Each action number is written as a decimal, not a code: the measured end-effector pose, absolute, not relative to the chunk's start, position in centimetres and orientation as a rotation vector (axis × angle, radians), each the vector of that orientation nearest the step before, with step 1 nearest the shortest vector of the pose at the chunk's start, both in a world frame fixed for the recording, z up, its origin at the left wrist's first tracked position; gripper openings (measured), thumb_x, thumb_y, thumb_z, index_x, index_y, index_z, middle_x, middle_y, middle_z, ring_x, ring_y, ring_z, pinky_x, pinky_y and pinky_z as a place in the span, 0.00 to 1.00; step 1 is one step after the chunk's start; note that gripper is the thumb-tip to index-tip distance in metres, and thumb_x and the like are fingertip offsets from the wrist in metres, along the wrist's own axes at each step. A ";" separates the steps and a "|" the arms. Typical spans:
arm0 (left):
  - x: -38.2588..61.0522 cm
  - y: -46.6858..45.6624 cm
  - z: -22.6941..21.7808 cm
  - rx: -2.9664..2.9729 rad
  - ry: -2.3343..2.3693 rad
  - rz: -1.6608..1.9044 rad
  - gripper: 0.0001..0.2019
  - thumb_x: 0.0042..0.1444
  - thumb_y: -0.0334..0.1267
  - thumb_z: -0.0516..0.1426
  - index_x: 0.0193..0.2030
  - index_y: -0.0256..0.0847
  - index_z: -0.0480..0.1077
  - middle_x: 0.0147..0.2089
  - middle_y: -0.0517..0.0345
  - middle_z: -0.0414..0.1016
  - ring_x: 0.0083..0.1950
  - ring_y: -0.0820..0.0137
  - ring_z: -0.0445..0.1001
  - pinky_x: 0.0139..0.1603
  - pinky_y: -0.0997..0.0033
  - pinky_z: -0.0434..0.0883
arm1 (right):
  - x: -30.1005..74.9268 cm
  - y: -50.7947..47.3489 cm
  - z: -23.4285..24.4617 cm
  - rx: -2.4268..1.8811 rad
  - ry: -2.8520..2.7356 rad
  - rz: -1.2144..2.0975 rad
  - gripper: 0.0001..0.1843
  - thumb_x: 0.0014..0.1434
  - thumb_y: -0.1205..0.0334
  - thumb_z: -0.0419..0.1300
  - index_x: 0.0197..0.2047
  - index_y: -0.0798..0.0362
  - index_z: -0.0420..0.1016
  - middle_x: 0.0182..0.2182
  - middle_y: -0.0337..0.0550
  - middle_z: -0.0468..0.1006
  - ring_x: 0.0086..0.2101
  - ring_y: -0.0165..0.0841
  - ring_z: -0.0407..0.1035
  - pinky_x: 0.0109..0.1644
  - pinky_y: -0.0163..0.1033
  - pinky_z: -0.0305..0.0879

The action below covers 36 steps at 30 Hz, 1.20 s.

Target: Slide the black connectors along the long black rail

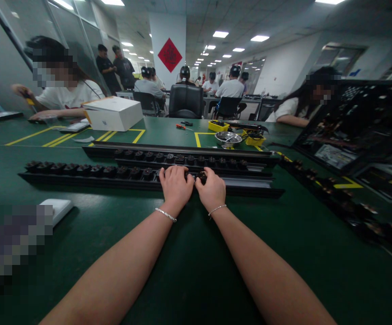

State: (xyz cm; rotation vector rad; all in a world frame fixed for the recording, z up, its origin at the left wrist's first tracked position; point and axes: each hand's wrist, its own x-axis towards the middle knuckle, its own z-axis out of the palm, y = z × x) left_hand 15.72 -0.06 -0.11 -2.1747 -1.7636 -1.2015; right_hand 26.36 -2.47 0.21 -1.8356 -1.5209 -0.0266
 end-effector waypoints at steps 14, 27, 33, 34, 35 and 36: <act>15.7 -0.2 0.1 -2.191 -1.774 -1.192 0.10 0.56 0.38 0.50 0.42 0.45 0.70 0.46 0.52 0.75 0.55 0.59 0.65 0.66 0.51 0.47 | 27.0 -2.6 0.0 -1.819 -1.460 -0.043 0.23 0.54 0.61 0.54 0.53 0.58 0.67 0.43 0.51 0.77 0.44 0.39 0.70 0.51 0.43 0.59; 15.7 -0.2 0.1 -2.165 -1.772 -1.152 0.09 0.56 0.38 0.51 0.41 0.44 0.70 0.45 0.53 0.75 0.54 0.60 0.66 0.65 0.52 0.48 | 27.1 -2.6 -0.1 -1.811 -1.444 -0.054 0.23 0.54 0.60 0.54 0.52 0.59 0.67 0.43 0.52 0.77 0.45 0.39 0.69 0.52 0.44 0.58; 15.7 -0.2 0.1 -2.167 -1.772 -1.162 0.09 0.56 0.38 0.51 0.41 0.45 0.70 0.45 0.53 0.75 0.54 0.60 0.66 0.65 0.52 0.48 | 27.1 -2.6 -0.1 -1.808 -1.438 -0.055 0.22 0.54 0.61 0.54 0.52 0.58 0.68 0.44 0.51 0.77 0.45 0.39 0.69 0.53 0.43 0.57; 15.7 -0.2 0.1 -2.167 -1.773 -1.164 0.09 0.56 0.38 0.51 0.41 0.45 0.70 0.45 0.53 0.75 0.54 0.60 0.66 0.65 0.52 0.48 | 27.1 -2.7 -0.1 -1.811 -1.441 -0.055 0.22 0.54 0.60 0.54 0.52 0.59 0.68 0.44 0.51 0.77 0.45 0.39 0.69 0.53 0.43 0.57; 15.7 -0.2 0.1 -2.168 -1.774 -1.167 0.09 0.56 0.38 0.51 0.41 0.45 0.70 0.45 0.53 0.75 0.54 0.59 0.66 0.65 0.52 0.48 | 27.1 -2.7 -0.1 -1.815 -1.445 -0.055 0.22 0.54 0.60 0.54 0.52 0.59 0.68 0.44 0.51 0.77 0.45 0.40 0.69 0.53 0.43 0.57; 15.7 -0.2 0.1 -2.170 -1.775 -1.171 0.09 0.56 0.38 0.51 0.41 0.45 0.70 0.45 0.53 0.75 0.54 0.59 0.66 0.65 0.52 0.48 | 27.1 -2.7 -0.1 -1.819 -1.447 -0.058 0.22 0.54 0.60 0.54 0.52 0.59 0.68 0.44 0.51 0.77 0.45 0.40 0.69 0.53 0.43 0.57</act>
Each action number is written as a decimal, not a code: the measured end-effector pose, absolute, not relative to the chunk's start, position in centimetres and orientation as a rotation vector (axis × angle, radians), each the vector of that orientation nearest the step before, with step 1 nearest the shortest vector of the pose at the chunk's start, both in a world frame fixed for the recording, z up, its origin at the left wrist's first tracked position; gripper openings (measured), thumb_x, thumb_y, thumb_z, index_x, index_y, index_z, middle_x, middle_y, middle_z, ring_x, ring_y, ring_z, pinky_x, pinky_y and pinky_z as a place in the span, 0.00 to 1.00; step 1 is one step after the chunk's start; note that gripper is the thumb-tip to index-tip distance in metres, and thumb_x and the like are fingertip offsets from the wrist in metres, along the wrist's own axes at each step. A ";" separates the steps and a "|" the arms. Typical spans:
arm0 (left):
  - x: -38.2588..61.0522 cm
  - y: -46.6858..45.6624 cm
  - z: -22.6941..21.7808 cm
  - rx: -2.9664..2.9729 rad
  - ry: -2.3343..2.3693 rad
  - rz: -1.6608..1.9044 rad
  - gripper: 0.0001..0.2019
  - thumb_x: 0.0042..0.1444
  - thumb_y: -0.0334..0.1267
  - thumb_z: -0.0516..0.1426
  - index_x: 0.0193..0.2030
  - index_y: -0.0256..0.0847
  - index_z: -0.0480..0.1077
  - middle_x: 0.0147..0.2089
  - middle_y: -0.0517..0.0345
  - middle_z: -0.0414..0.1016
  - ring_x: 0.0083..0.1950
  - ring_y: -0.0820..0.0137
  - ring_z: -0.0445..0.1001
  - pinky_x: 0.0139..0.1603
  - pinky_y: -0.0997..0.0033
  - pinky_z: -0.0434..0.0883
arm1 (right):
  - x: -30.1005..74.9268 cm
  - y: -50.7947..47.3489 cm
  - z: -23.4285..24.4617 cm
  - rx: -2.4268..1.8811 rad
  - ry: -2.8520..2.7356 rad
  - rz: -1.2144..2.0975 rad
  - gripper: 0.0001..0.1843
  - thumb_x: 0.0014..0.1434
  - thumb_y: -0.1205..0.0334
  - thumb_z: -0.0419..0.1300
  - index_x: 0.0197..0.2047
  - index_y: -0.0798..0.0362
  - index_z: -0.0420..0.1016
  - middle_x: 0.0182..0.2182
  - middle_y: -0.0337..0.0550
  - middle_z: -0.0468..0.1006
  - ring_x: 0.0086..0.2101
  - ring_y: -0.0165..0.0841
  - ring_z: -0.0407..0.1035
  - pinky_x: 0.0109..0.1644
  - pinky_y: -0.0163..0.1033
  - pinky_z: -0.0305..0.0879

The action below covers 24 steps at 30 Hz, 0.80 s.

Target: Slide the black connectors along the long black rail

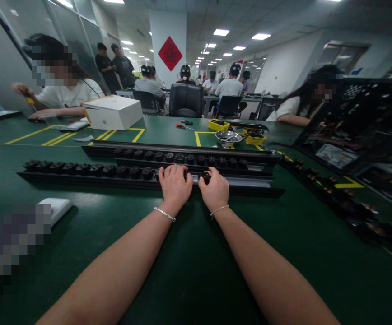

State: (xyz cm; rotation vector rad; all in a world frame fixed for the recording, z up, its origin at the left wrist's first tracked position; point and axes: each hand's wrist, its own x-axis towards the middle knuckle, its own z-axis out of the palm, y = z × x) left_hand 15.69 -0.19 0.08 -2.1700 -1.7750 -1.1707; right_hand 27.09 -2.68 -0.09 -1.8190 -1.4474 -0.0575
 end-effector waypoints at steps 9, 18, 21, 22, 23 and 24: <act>15.6 -0.2 0.0 -2.177 -1.752 -1.206 0.10 0.56 0.39 0.50 0.41 0.44 0.70 0.45 0.52 0.75 0.54 0.60 0.66 0.66 0.52 0.48 | 27.1 -2.6 -0.2 -1.829 -1.460 -0.072 0.22 0.54 0.60 0.53 0.51 0.59 0.68 0.43 0.52 0.77 0.44 0.40 0.69 0.52 0.43 0.57; 15.6 -0.1 -0.1 -2.171 -1.742 -1.202 0.10 0.56 0.38 0.50 0.41 0.43 0.71 0.45 0.53 0.75 0.54 0.60 0.66 0.65 0.51 0.48 | 27.3 -2.6 -0.2 -1.824 -1.460 -0.089 0.20 0.54 0.61 0.54 0.50 0.58 0.68 0.41 0.51 0.77 0.43 0.39 0.70 0.50 0.42 0.60; 15.6 0.0 -0.1 -2.168 -1.744 -1.202 0.10 0.56 0.38 0.51 0.41 0.43 0.71 0.45 0.53 0.75 0.54 0.60 0.66 0.65 0.52 0.48 | 27.3 -2.7 -0.2 -1.833 -1.441 -0.088 0.20 0.54 0.61 0.54 0.50 0.58 0.68 0.41 0.51 0.77 0.42 0.39 0.70 0.49 0.41 0.61; 15.6 0.0 -0.1 -2.169 -1.746 -1.205 0.10 0.56 0.38 0.51 0.41 0.43 0.71 0.45 0.53 0.75 0.54 0.60 0.66 0.66 0.52 0.47 | 27.4 -2.7 -0.2 -1.833 -1.439 -0.087 0.20 0.54 0.61 0.54 0.50 0.58 0.68 0.41 0.51 0.77 0.42 0.38 0.70 0.49 0.41 0.61; 15.6 0.0 -0.2 -2.171 -1.748 -1.208 0.10 0.56 0.38 0.51 0.41 0.43 0.71 0.45 0.53 0.75 0.54 0.60 0.66 0.66 0.52 0.47 | 27.4 -2.7 -0.2 -1.835 -1.439 -0.087 0.20 0.54 0.61 0.54 0.50 0.58 0.68 0.41 0.51 0.77 0.42 0.38 0.70 0.48 0.41 0.61; 15.7 0.0 -0.1 -2.174 -1.750 -1.210 0.10 0.56 0.38 0.50 0.41 0.44 0.71 0.45 0.53 0.75 0.54 0.60 0.66 0.66 0.51 0.47 | 27.4 -2.7 -0.2 -1.839 -1.438 -0.086 0.20 0.54 0.61 0.54 0.50 0.58 0.68 0.41 0.51 0.77 0.42 0.38 0.70 0.48 0.40 0.61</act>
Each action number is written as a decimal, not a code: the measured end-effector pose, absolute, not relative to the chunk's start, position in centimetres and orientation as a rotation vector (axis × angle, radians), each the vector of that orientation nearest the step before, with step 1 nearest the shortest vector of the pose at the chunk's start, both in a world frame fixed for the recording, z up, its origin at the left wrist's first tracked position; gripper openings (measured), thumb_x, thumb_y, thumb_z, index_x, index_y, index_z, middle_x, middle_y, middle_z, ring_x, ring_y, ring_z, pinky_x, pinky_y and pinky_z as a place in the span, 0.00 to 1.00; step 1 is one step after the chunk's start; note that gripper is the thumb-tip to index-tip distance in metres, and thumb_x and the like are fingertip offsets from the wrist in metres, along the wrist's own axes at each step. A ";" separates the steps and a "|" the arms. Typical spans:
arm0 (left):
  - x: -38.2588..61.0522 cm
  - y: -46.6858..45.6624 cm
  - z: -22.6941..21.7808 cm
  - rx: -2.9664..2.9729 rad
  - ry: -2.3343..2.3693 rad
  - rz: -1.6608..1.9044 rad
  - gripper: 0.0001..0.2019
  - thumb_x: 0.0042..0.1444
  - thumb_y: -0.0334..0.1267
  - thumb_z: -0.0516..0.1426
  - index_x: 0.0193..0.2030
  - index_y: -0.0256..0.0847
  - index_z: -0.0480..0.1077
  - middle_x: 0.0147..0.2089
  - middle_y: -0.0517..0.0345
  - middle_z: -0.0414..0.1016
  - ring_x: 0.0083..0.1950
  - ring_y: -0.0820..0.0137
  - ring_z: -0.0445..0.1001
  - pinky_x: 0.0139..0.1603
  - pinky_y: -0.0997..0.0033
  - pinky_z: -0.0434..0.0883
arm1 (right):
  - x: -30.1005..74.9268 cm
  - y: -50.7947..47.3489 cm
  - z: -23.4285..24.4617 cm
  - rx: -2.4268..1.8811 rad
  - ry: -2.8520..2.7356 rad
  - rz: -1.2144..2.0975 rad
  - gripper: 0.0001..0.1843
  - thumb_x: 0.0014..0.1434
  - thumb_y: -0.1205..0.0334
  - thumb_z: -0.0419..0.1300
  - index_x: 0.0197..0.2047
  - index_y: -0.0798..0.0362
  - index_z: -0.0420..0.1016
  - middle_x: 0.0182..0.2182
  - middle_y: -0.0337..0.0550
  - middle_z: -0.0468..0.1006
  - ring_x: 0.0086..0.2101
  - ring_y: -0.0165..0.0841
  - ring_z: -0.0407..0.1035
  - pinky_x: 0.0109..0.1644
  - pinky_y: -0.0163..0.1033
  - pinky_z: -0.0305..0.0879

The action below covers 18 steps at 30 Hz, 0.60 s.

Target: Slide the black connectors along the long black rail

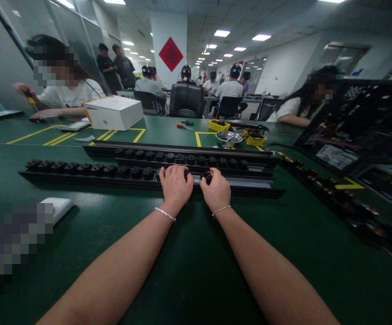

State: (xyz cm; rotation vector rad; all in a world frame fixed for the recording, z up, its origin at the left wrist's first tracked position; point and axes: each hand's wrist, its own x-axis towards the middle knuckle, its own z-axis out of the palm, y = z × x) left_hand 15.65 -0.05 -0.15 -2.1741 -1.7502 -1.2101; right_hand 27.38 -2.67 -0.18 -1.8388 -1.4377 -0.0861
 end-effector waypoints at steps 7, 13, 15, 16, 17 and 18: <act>15.7 0.0 -0.1 -2.170 -1.745 -1.218 0.10 0.56 0.38 0.51 0.41 0.43 0.70 0.45 0.53 0.75 0.54 0.60 0.66 0.65 0.51 0.48 | 27.3 -2.8 -0.1 -1.870 -1.438 -0.094 0.21 0.54 0.61 0.54 0.51 0.58 0.68 0.42 0.51 0.77 0.42 0.38 0.70 0.49 0.40 0.60; 15.7 0.0 -0.1 -2.180 -1.748 -1.224 0.10 0.56 0.38 0.50 0.41 0.43 0.70 0.45 0.52 0.75 0.54 0.60 0.66 0.66 0.51 0.48 | 27.1 -2.9 0.0 -1.879 -1.424 -0.098 0.20 0.54 0.61 0.53 0.50 0.58 0.68 0.41 0.51 0.77 0.42 0.38 0.70 0.49 0.40 0.60; 15.7 0.0 -0.1 -2.181 -1.749 -1.224 0.10 0.56 0.38 0.50 0.41 0.43 0.70 0.45 0.52 0.75 0.54 0.59 0.66 0.66 0.51 0.48 | 27.1 -2.9 0.1 -1.886 -1.417 -0.096 0.20 0.54 0.61 0.53 0.50 0.58 0.68 0.41 0.51 0.77 0.42 0.38 0.70 0.49 0.40 0.60; 15.7 -0.1 -0.1 -2.181 -1.748 -1.223 0.10 0.56 0.38 0.50 0.41 0.43 0.70 0.45 0.52 0.75 0.54 0.59 0.66 0.66 0.51 0.48 | 27.1 -2.9 0.2 -1.892 -1.414 -0.094 0.20 0.54 0.61 0.53 0.49 0.58 0.69 0.41 0.51 0.77 0.42 0.38 0.70 0.48 0.40 0.60; 15.7 -0.1 -0.1 -2.180 -1.747 -1.222 0.10 0.56 0.38 0.50 0.41 0.43 0.70 0.45 0.52 0.75 0.54 0.59 0.66 0.66 0.51 0.48 | 27.1 -3.0 0.2 -1.899 -1.410 -0.093 0.19 0.54 0.61 0.54 0.49 0.57 0.69 0.41 0.51 0.77 0.42 0.38 0.70 0.48 0.40 0.60; 15.7 -0.1 -0.1 -2.178 -1.744 -1.220 0.10 0.56 0.38 0.50 0.41 0.43 0.70 0.45 0.53 0.75 0.54 0.60 0.66 0.66 0.51 0.48 | 27.0 -3.0 0.2 -1.906 -1.406 -0.092 0.19 0.54 0.60 0.54 0.49 0.57 0.69 0.40 0.51 0.77 0.42 0.38 0.70 0.48 0.40 0.60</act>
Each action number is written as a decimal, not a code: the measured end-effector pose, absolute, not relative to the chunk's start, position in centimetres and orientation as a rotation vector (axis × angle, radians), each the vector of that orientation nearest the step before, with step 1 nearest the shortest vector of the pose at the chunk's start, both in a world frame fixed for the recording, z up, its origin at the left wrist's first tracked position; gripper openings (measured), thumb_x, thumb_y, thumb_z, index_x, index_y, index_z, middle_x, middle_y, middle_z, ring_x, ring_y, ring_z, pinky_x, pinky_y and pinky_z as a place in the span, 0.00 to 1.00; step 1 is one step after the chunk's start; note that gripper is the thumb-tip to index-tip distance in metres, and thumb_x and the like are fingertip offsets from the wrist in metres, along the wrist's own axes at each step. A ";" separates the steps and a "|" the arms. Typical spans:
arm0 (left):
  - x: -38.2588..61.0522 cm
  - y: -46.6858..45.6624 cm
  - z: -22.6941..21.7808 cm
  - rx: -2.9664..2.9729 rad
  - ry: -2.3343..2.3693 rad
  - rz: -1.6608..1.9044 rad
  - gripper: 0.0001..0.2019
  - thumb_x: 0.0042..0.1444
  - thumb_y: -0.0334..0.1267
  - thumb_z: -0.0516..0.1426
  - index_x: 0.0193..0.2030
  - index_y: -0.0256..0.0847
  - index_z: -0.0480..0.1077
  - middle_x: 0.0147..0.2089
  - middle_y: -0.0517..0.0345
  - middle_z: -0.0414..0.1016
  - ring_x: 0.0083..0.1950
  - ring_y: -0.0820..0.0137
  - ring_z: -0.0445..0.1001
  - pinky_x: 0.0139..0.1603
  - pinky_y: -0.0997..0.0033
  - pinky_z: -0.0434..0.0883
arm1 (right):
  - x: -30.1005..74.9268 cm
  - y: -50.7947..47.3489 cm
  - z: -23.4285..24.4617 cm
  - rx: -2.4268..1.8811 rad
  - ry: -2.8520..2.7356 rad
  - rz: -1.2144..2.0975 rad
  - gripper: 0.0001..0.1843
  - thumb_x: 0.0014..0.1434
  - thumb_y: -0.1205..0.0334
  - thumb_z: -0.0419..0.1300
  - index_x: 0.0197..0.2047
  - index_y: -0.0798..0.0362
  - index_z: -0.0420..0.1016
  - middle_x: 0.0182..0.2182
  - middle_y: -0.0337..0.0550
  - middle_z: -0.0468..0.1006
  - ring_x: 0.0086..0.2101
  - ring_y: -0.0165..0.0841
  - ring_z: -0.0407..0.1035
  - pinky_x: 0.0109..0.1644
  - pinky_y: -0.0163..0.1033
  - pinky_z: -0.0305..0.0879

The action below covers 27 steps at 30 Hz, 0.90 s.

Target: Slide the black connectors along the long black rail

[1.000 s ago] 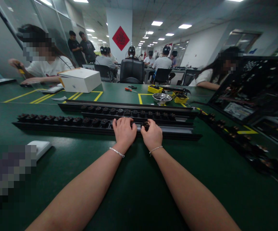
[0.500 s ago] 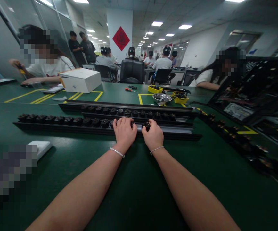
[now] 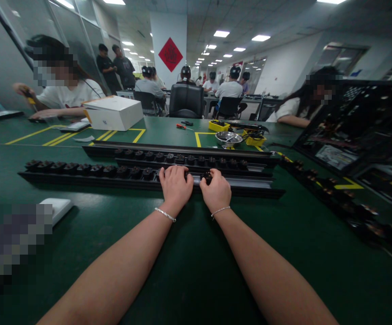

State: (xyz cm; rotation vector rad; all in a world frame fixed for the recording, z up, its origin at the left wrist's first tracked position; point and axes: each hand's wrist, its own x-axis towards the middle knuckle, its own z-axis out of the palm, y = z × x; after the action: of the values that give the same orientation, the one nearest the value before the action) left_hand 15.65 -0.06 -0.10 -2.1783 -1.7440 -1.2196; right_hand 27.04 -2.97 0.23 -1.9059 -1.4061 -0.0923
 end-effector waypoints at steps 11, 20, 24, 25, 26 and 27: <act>15.6 0.0 -0.2 -2.169 -1.736 -1.214 0.10 0.56 0.38 0.51 0.41 0.43 0.70 0.45 0.53 0.75 0.54 0.59 0.66 0.65 0.51 0.48 | 27.1 -2.9 0.2 -1.936 -1.403 -0.093 0.19 0.54 0.59 0.54 0.48 0.55 0.68 0.39 0.50 0.76 0.41 0.38 0.69 0.46 0.41 0.60; 15.7 -0.1 -0.2 -2.160 -1.739 -1.207 0.10 0.56 0.38 0.51 0.41 0.43 0.70 0.44 0.53 0.75 0.54 0.60 0.66 0.65 0.52 0.48 | 27.4 -2.7 -0.1 -1.907 -1.451 -0.195 0.20 0.53 0.56 0.55 0.47 0.56 0.70 0.44 0.51 0.75 0.47 0.40 0.65 0.52 0.45 0.56; 15.7 -0.1 -0.2 -2.164 -1.748 -1.203 0.10 0.56 0.38 0.50 0.41 0.44 0.70 0.44 0.53 0.75 0.54 0.60 0.66 0.65 0.52 0.48 | 27.5 -2.5 -0.2 -1.916 -1.459 -0.202 0.19 0.52 0.52 0.56 0.42 0.57 0.72 0.43 0.52 0.75 0.48 0.42 0.64 0.55 0.46 0.53; 15.7 -0.1 -0.1 -2.165 -1.748 -1.207 0.10 0.56 0.38 0.50 0.41 0.43 0.70 0.44 0.53 0.75 0.54 0.60 0.66 0.65 0.52 0.48 | 27.5 -2.5 -0.2 -1.928 -1.459 -0.188 0.18 0.52 0.52 0.55 0.41 0.56 0.73 0.42 0.52 0.76 0.48 0.42 0.64 0.54 0.46 0.53; 15.7 -0.1 -0.1 -2.169 -1.748 -1.210 0.10 0.56 0.38 0.50 0.41 0.43 0.70 0.44 0.53 0.75 0.54 0.60 0.66 0.66 0.52 0.48 | 27.5 -2.5 -0.1 -1.939 -1.457 -0.173 0.18 0.51 0.53 0.55 0.40 0.56 0.73 0.41 0.51 0.76 0.47 0.41 0.64 0.54 0.46 0.53; 15.7 -0.1 -0.1 -2.173 -1.750 -1.211 0.10 0.56 0.38 0.50 0.41 0.43 0.70 0.44 0.53 0.75 0.54 0.60 0.66 0.66 0.52 0.48 | 27.5 -2.5 0.0 -1.947 -1.452 -0.160 0.17 0.51 0.53 0.54 0.40 0.56 0.73 0.41 0.51 0.76 0.47 0.41 0.64 0.53 0.46 0.54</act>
State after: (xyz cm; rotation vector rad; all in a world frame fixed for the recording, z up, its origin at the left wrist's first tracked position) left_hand 15.69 -0.09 -0.12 -2.1727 -1.7497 -1.2114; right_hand 27.50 -2.46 -0.03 -1.9468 -1.4516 -0.1603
